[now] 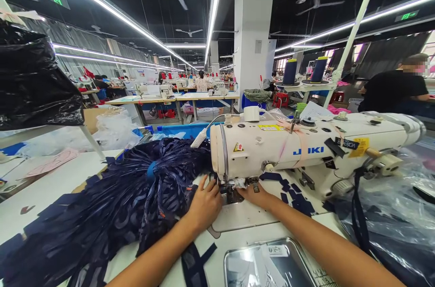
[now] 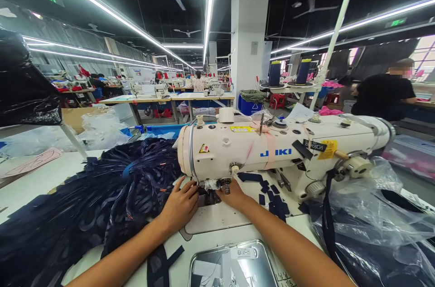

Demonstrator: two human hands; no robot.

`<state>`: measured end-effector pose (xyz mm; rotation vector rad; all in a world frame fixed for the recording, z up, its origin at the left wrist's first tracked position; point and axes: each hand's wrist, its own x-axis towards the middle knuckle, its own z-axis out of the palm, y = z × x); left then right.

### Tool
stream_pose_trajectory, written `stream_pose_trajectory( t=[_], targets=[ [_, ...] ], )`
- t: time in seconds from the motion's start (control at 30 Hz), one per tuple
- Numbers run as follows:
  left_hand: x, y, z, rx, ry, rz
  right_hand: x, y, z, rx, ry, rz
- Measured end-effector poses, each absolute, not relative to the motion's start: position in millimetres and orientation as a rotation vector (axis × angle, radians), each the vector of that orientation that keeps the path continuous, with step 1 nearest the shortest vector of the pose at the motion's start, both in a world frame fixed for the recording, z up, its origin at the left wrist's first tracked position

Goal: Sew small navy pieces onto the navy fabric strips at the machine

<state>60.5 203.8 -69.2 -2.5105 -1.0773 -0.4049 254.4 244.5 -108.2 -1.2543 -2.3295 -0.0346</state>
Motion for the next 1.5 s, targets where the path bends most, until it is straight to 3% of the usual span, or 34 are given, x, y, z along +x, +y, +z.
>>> stream_pose_trajectory(
  t=[0.3, 0.6, 1.1, 1.5],
  targets=[
    [64.2, 208.6, -60.4, -2.506, -1.195, -0.130, 259.2, 213.8, -87.1, -1.006, -2.392, -0.487],
    [65.3, 211.1, -51.8, -2.582, -1.256, -0.001, 252.2, 213.1, -89.4, -1.231, -2.448, -0.335],
    [68.3, 225.6, -53.6, -2.632, -1.237, -0.043, 251.2, 211.4, -115.5, -1.179, -2.397, -0.766],
    [74.6, 226.1, -51.8, -2.568, -1.262, -0.041, 242.7, 208.8, -91.9, -1.175, -2.326, -0.750]
  ],
)
